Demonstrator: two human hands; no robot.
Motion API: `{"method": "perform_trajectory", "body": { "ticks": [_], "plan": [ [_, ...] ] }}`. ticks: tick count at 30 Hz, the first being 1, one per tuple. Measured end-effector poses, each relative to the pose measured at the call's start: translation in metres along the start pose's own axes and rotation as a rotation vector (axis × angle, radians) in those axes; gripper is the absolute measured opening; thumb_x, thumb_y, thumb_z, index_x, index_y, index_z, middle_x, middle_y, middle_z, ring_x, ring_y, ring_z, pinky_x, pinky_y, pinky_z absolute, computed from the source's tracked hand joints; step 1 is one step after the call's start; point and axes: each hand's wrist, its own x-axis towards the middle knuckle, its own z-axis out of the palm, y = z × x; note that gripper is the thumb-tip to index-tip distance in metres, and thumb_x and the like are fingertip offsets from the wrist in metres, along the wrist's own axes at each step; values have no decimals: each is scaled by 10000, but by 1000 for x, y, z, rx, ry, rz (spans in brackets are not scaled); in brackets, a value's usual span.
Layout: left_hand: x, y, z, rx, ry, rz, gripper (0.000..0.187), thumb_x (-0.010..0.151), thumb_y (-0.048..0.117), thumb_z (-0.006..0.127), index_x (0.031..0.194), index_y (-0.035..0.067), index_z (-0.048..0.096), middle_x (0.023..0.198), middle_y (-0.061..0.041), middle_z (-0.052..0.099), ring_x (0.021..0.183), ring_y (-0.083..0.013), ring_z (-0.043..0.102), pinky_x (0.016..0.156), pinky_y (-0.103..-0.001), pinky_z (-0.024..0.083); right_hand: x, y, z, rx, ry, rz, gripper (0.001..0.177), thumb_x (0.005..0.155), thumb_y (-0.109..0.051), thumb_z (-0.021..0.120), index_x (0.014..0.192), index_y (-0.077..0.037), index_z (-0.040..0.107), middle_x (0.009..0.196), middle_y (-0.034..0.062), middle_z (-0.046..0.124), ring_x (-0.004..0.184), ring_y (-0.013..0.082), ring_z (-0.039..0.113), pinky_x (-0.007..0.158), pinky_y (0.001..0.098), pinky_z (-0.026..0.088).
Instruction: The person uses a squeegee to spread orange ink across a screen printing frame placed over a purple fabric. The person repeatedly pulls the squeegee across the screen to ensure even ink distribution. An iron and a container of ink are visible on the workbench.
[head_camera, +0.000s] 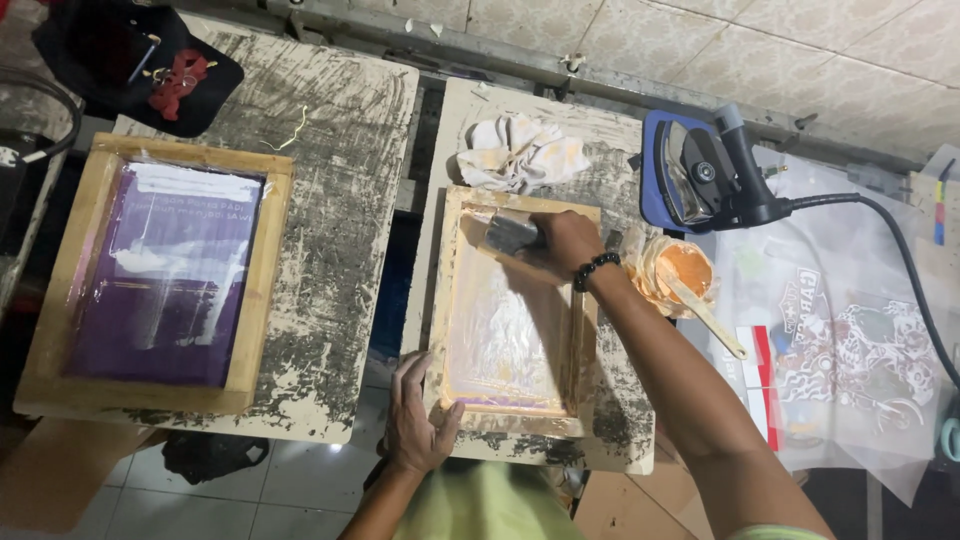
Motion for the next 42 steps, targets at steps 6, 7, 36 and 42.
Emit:
{"method": "perform_trajectory", "body": {
  "ticks": [6, 7, 36, 42],
  "plan": [
    [0, -5, 2, -22, 1, -1, 681, 963, 492, 557, 1442, 16, 474, 1399, -216, 527, 1307, -370, 544, 1066, -485, 488, -77, -14, -36, 224, 301, 171, 530, 825, -404, 756, 1255, -106, 672, 1007, 150, 758, 803, 303, 712, 647, 423, 574],
    [-5, -5, 2, -27, -5, -2, 681, 963, 492, 557, 1442, 16, 474, 1399, -216, 527, 1307, -370, 544, 1066, -485, 488, -91, -17, -38, 222, 301, 178, 530, 825, -404, 756, 1255, -106, 672, 1007, 150, 758, 803, 303, 712, 647, 423, 574],
    [0, -9, -5, 368, -236, -176, 750, 970, 469, 532, 1548, 26, 356, 1630, -184, 382, 1494, -339, 377, 1194, -502, 308, -154, -27, 2, 1155, 189, 745, 541, 863, -227, 700, 1341, -99, 484, 1262, 164, 638, 1056, 297, 665, 891, 420, 565],
    [0, -12, 1, 360, -322, -247, 762, 968, 387, 565, 1601, 85, 266, 1636, -191, 371, 1582, -324, 228, 1209, -464, 315, -158, -15, 44, 883, 310, 702, 839, 835, -296, 757, 1520, -53, 339, 1592, 202, 335, 1455, 400, 352, 1158, 557, 366]
  ]
}}
